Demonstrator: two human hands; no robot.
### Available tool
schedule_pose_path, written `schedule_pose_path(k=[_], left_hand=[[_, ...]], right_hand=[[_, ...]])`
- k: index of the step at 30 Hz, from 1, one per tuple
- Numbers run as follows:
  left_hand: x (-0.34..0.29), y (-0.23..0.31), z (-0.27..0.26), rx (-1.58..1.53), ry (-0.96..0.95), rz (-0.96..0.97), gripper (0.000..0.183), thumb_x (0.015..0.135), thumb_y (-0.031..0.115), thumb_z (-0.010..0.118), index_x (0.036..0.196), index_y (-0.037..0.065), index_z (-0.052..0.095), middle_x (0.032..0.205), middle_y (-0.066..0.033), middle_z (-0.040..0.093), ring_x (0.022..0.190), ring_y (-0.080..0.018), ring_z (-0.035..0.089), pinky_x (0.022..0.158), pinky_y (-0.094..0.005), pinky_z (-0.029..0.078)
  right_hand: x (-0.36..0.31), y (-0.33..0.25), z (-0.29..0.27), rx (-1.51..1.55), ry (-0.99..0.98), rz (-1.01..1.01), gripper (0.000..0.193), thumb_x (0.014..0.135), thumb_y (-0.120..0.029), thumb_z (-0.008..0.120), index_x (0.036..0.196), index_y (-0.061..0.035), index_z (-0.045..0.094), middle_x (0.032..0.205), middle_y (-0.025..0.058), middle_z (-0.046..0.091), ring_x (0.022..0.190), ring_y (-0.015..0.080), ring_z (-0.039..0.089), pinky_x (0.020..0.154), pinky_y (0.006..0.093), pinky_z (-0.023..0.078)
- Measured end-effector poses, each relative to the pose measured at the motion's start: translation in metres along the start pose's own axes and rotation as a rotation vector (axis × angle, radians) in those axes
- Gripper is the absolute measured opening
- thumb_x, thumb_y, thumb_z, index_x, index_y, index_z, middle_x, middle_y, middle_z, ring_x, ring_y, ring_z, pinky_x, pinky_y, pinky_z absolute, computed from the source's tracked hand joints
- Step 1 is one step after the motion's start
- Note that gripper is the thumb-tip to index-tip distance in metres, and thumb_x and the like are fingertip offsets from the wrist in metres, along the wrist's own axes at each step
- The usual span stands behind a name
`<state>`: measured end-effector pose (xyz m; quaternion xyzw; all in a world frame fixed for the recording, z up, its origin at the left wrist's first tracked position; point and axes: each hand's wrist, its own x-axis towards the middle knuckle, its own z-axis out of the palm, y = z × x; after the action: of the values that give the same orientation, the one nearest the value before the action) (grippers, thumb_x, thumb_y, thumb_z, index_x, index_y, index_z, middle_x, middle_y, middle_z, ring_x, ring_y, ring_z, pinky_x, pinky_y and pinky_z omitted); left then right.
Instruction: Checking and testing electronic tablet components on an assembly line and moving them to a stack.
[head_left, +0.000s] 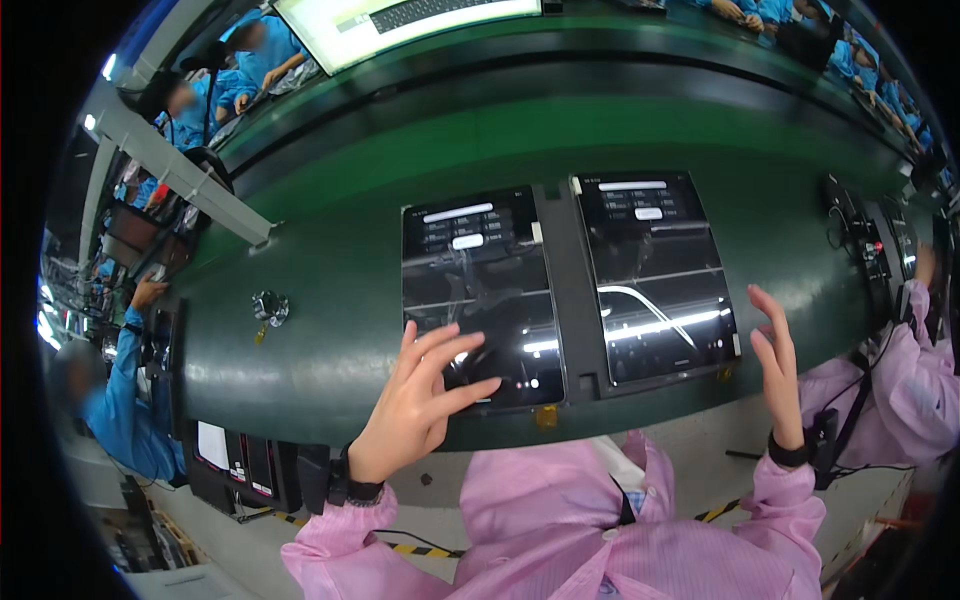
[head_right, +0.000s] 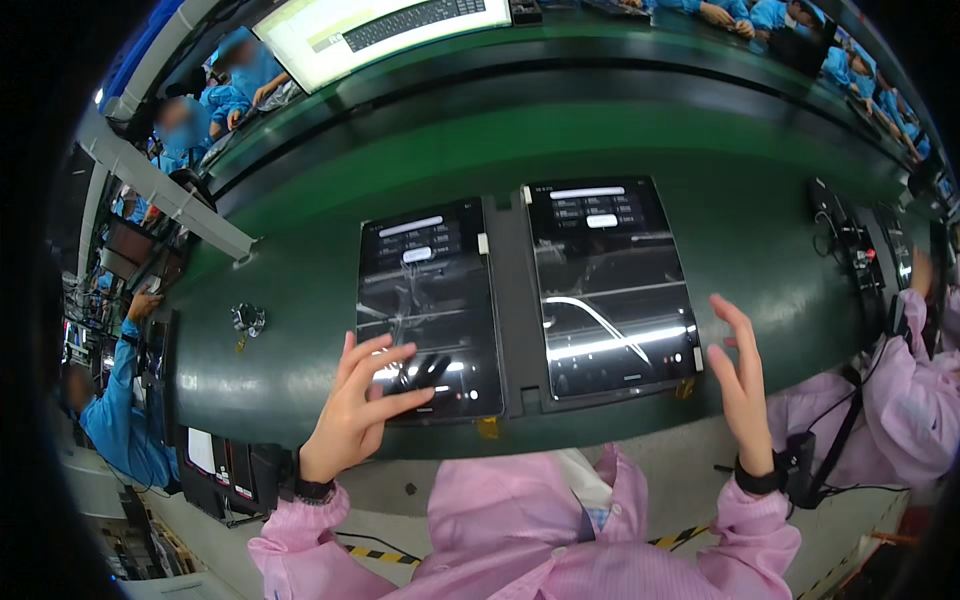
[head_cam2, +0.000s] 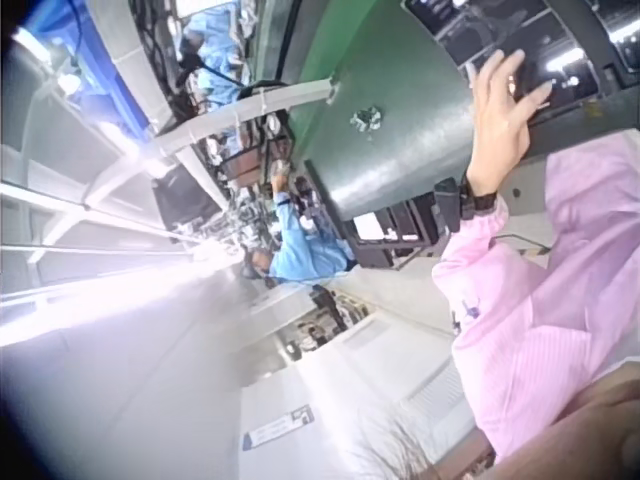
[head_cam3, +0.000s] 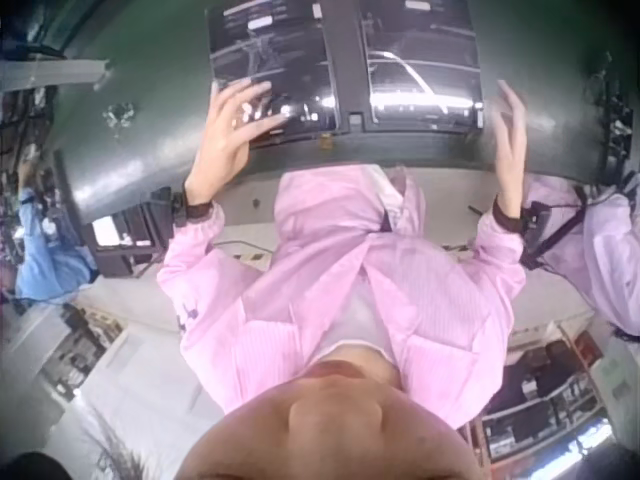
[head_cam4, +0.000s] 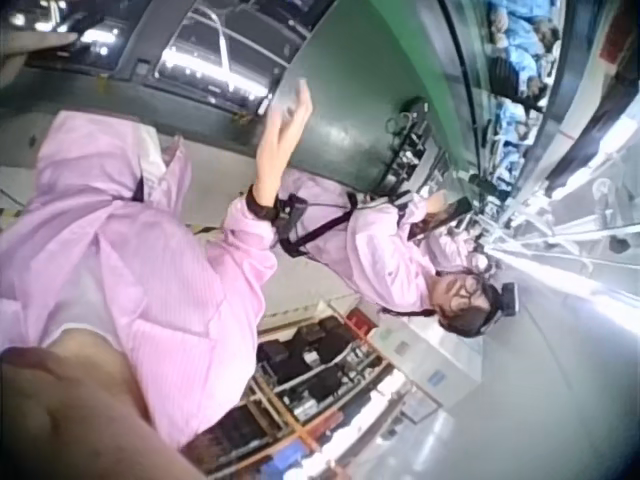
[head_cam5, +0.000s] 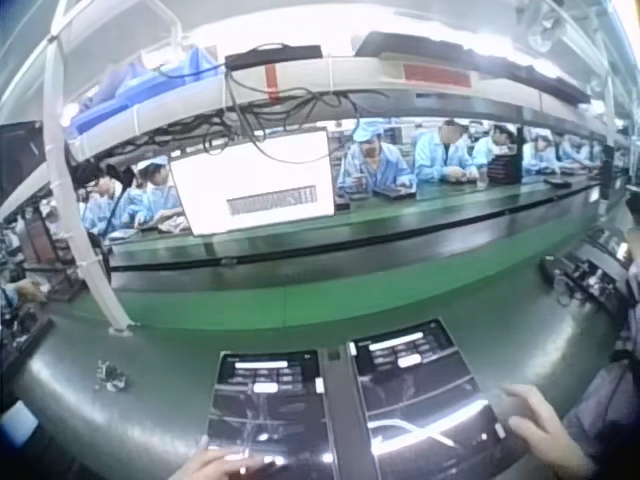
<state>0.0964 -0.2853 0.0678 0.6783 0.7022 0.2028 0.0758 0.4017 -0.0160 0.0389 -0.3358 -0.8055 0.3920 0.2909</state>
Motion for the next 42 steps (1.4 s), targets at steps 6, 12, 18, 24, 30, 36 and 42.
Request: schedule_pose_path(k=[6,12,18,24,30,36,42], left_hand=[[0.015,0.012,0.026,0.066,-0.009,0.053,0.062,0.07,-0.015,0.046,0.113,0.026,0.065,0.138,-0.0109,0.038,0.127,-0.0341,0.034,0.107,-0.0581,0.021],[0.016,0.014,0.031,0.106,-0.043,0.061,0.06,0.07,-0.014,0.047,0.111,0.025,0.065,0.139,-0.0107,0.037,0.128,-0.0348,0.032,0.107,-0.0587,0.021],[0.014,0.016,0.026,0.12,0.043,0.033,0.059,0.07,-0.014,0.045,0.109,0.026,0.067,0.138,-0.0119,0.038,0.128,-0.035,0.032,0.108,-0.0584,0.018],[0.012,0.01,0.022,0.199,0.147,-0.033,0.059,0.069,-0.014,0.046,0.109,0.025,0.067,0.137,-0.0125,0.04,0.128,-0.0346,0.033,0.108,-0.0576,0.018],[0.015,-0.017,0.015,0.286,0.309,-0.151,0.056,0.071,-0.013,0.044,0.111,0.02,0.066,0.137,-0.0145,0.039,0.128,-0.0361,0.033,0.109,-0.0559,0.015],[0.021,-0.043,0.015,0.349,0.326,-0.179,0.062,0.068,-0.016,0.045,0.115,0.021,0.064,0.14,-0.0119,0.036,0.129,-0.0351,0.031,0.108,-0.0588,0.018],[0.035,-0.054,0.022,0.288,0.267,-0.152,0.06,0.068,-0.016,0.044,0.11,0.02,0.067,0.138,-0.0098,0.04,0.131,-0.0337,0.03,0.11,-0.0556,0.014]], right_hand=[[-0.011,0.044,0.029,0.314,-0.03,0.135,0.052,0.086,-0.01,0.046,0.137,0.0001,0.039,0.138,0.0117,0.04,0.129,0.0199,0.035,0.107,0.0301,0.022],[-0.015,0.042,0.03,0.351,-0.029,0.159,0.056,0.083,-0.01,0.047,0.137,-0.0003,0.037,0.14,0.0114,0.038,0.13,0.0208,0.033,0.107,0.0301,0.022],[-0.015,0.045,0.034,0.366,-0.006,0.109,0.057,0.082,-0.01,0.048,0.137,0.0004,0.038,0.138,0.0118,0.04,0.13,0.0214,0.033,0.107,0.0304,0.021],[-0.014,0.048,0.041,0.407,0.029,0.135,0.054,0.084,-0.008,0.05,0.136,0.0005,0.038,0.137,0.0121,0.04,0.129,0.0221,0.035,0.107,0.031,0.023],[-0.014,0.041,0.041,0.417,0.11,0.142,0.051,0.086,-0.006,0.048,0.136,-0.0015,0.039,0.139,0.013,0.04,0.13,0.0223,0.035,0.106,0.0329,0.025],[0.006,0.017,0.035,0.096,0.161,-0.146,0.033,0.086,-0.006,0.047,0.119,-0.0018,0.049,0.128,0.0131,0.054,0.13,0.0261,0.038,0.105,0.0376,0.027],[0.028,-0.013,0.042,-0.179,-0.001,-0.273,0.015,0.087,-0.005,0.048,0.102,-0.0034,0.05,0.117,0.0115,0.062,0.131,0.0283,0.037,0.102,0.0368,0.025]])
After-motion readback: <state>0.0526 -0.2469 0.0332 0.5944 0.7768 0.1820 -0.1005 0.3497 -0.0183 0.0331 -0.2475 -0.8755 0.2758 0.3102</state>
